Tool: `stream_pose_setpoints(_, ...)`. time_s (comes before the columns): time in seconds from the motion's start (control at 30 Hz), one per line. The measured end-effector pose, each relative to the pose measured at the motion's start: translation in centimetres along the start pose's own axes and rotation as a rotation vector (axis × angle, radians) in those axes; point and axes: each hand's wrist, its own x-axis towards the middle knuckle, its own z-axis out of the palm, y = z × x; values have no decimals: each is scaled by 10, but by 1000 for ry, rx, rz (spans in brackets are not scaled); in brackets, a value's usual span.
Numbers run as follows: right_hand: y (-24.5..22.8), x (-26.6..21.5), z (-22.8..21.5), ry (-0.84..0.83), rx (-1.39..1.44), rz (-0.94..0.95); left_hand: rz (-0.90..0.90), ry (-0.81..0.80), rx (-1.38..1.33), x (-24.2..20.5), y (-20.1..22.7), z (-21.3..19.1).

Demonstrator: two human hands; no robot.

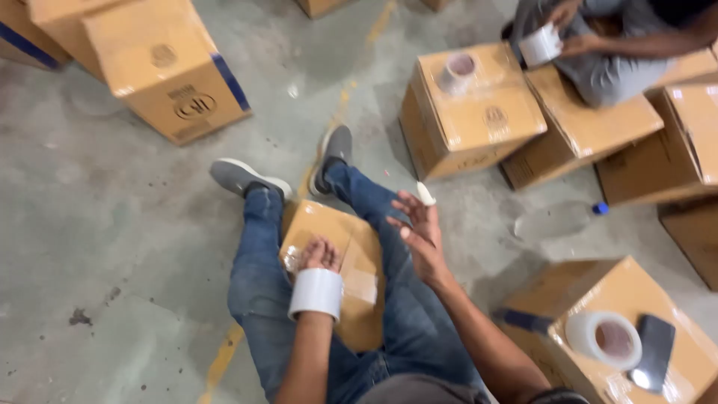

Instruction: The person sits on the floor and uses clear packing tape to seal a cardboard box. They apply tape along the seams, smooth it down, and then move to another box to insert a white foam insert before closing and taping it shut.

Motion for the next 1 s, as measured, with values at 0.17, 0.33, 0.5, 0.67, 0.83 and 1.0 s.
stream_pose_setpoints(0.17, 4, -33, 15, -401, -290, 46, 43, 10, -46, -11, -10, 4)
stream_pose_setpoints(0.33, 3, -73, 57, -660, -535, 152, 156, -101, 76, 36, -39, -31)
stream_pose_setpoints(0.5, 14, -83, 65, -445, -491, 248, 270, -119, 360, -4, -15, 7)
stream_pose_setpoints(0.67, 0, -57, 75, -262, -501, 233, 346, -414, 979, -55, 20, 47)
stream_pose_setpoints(0.83, 35, -30, 26, -33, -267, 15, 595, -496, 1356, -124, 37, 77)
stream_pose_setpoints(1.0, -32, -16, 47, 33, -122, -88, 587, -396, 951, -155, 45, 82)
